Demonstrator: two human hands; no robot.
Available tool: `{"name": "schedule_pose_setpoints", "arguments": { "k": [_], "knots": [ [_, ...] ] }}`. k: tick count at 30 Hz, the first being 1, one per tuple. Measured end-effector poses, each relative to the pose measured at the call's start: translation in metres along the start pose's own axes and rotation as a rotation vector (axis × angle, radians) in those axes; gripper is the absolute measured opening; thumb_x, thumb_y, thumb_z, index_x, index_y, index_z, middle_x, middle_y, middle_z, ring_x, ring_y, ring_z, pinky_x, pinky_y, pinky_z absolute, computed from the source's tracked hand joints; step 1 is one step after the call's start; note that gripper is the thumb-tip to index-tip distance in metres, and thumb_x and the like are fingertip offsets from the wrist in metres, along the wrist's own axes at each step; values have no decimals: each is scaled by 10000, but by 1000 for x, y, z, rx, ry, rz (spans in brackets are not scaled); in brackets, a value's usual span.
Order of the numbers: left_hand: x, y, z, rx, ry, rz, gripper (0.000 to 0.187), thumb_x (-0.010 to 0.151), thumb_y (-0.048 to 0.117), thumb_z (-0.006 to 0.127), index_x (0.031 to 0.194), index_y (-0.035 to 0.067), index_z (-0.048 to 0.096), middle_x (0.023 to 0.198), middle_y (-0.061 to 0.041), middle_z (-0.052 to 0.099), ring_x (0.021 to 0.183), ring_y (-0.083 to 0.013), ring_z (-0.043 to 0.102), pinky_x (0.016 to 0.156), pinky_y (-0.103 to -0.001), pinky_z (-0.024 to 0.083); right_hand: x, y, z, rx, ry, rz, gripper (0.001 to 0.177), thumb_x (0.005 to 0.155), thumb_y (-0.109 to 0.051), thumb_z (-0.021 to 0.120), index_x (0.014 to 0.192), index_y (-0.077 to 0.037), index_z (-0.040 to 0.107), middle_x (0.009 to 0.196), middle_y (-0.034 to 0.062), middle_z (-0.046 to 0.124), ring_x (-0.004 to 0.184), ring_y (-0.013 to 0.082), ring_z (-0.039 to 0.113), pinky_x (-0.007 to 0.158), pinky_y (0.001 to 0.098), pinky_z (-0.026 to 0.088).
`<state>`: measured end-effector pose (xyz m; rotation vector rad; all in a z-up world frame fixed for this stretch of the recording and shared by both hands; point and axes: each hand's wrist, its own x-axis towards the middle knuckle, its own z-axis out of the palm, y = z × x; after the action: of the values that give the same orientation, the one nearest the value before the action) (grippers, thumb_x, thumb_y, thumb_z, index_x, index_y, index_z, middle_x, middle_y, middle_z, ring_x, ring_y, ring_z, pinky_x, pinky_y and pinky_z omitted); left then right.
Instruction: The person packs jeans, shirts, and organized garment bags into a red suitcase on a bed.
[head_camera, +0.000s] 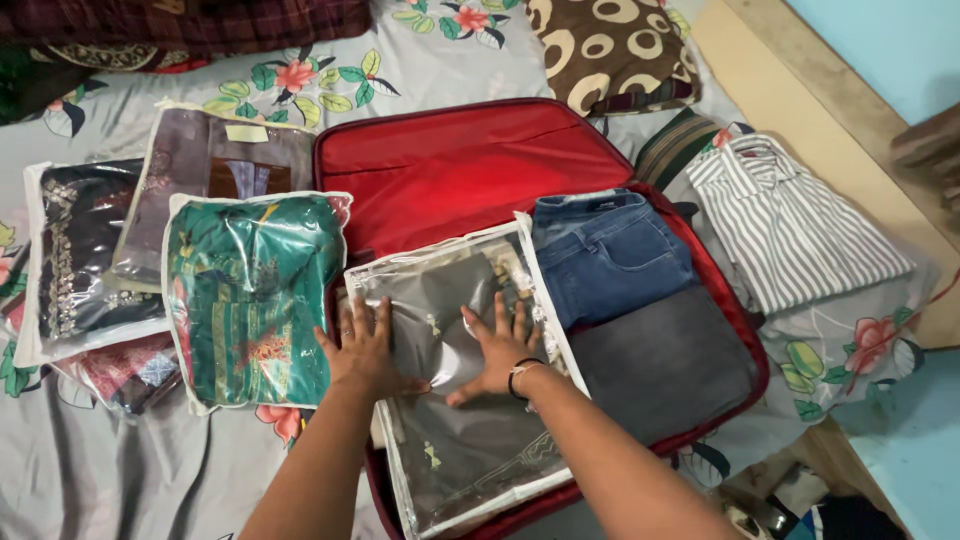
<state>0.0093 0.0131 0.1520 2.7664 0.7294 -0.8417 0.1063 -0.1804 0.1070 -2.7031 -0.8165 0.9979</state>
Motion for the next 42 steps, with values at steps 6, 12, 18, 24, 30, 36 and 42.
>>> {"name": "schedule_pose_setpoints", "arguments": {
  "k": [6,12,18,24,30,36,42],
  "knots": [
    [67,-34,36,-387,456,-79,522,956,637,631,1286,233,663,1402,-75,649,1347,-301,603,1242,-557,361,40,-4,18,151,48,146,1575,388,-788,877,1635,-353,20,1718,191,-134,1550,496,-205,1196,722,12],
    [96,-76,67,-562,640,-304,543,825,363,705,1270,76,583,1246,-188,615,1126,-395,627,928,-514,511,42,1,38,82,81,145,1649,411,-826,864,1635,-355,-136,1700,214,-178,1527,509,-219,1175,728,-7],
    [131,-84,104,-609,446,-365,669,860,390,686,1433,82,530,1327,-231,592,1159,-420,615,959,-512,502,49,3,36,44,18,167,1646,416,-834,859,1627,-362,-151,1694,221,-186,1518,524,-242,1167,732,-5],
    [145,-137,141,-975,534,-127,464,948,349,553,1350,147,666,1359,-135,693,1232,-343,675,1075,-450,509,56,4,35,45,-5,188,1658,405,-823,868,1621,-374,-166,1690,214,-216,1519,515,-239,1170,726,-4],
    [120,-125,110,-689,540,-225,599,708,295,836,1223,62,637,1229,-224,652,1090,-422,627,881,-503,507,57,7,38,41,7,177,1660,401,-827,865,1622,-371,-163,1690,215,-207,1523,513,-228,1175,720,-14],
    [116,-122,96,-523,385,-301,283,830,276,745,1079,143,756,1061,-181,755,1020,-389,709,895,-493,552,57,6,35,36,-1,176,1658,402,-833,856,1622,-368,-166,1693,215,-200,1524,513,-240,1176,719,-17],
    [66,-137,29,-484,482,-213,282,820,303,741,1028,114,728,988,-160,768,955,-384,719,837,-504,550,57,5,27,2,-53,176,1626,461,-867,808,1614,-354,-217,1693,209,-242,1517,509,-262,1186,710,-10]
  ]
}}
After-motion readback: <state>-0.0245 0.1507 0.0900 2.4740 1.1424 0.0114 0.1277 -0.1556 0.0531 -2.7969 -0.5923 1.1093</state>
